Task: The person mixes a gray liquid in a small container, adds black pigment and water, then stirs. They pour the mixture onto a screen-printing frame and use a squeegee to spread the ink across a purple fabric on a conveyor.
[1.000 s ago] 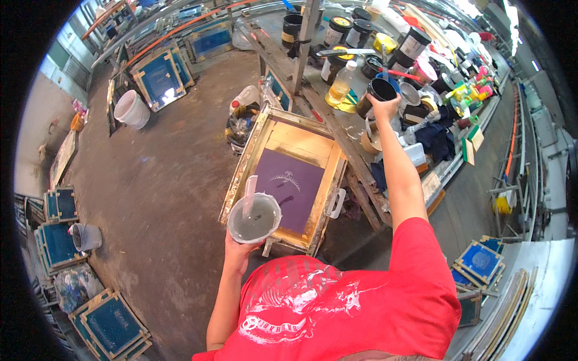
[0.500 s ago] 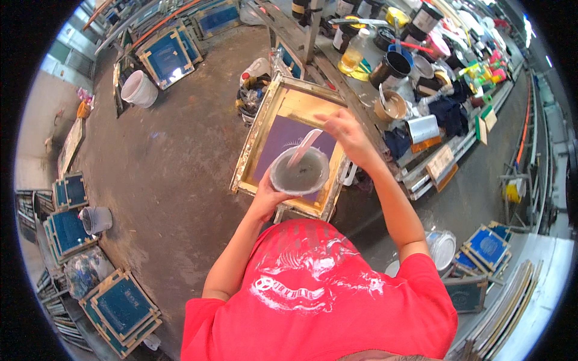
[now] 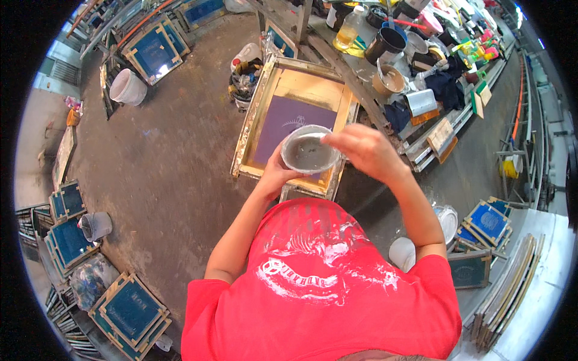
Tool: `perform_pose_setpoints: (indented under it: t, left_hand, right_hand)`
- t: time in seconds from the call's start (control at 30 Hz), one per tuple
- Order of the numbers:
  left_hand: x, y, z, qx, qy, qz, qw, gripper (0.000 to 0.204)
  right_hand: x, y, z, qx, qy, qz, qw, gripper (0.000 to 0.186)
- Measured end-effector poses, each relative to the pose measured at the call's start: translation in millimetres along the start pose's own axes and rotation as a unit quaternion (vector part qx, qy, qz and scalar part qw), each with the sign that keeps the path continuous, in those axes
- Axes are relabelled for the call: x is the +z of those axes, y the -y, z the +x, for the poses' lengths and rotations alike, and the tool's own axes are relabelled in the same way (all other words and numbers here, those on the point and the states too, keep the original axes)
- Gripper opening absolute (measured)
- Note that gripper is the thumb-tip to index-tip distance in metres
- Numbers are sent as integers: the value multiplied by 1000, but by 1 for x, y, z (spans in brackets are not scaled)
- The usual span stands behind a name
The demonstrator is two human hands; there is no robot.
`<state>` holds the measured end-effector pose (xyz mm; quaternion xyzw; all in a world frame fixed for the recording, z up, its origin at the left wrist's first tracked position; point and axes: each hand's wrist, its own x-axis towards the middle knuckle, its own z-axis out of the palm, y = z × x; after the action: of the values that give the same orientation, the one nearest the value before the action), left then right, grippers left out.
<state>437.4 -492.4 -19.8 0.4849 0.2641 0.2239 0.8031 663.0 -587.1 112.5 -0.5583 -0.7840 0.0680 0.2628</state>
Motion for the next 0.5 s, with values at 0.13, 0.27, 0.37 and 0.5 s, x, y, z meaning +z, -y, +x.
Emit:
perform_pose_setpoints:
  t: [0.13,0.27,0.37,0.5]
  left_hand:
    - [-1,-2,-2,-31,-14,-60,998,96]
    - [1,-2,-1,-46,-21,-52,997,96]
    - [1,-3,0,-30,-7,-34,999,96]
    - [-4,-4,1,-38,-7,-42,998,98]
  right_hand:
    - [-1,0,-4,104,-34,55,992,12]
    - [16,15,-8,204,-22,175,963,14]
    - [22,12,-7,220,-56,189,955,16]
    - [13,0,-10,198,-111,115,967,15]
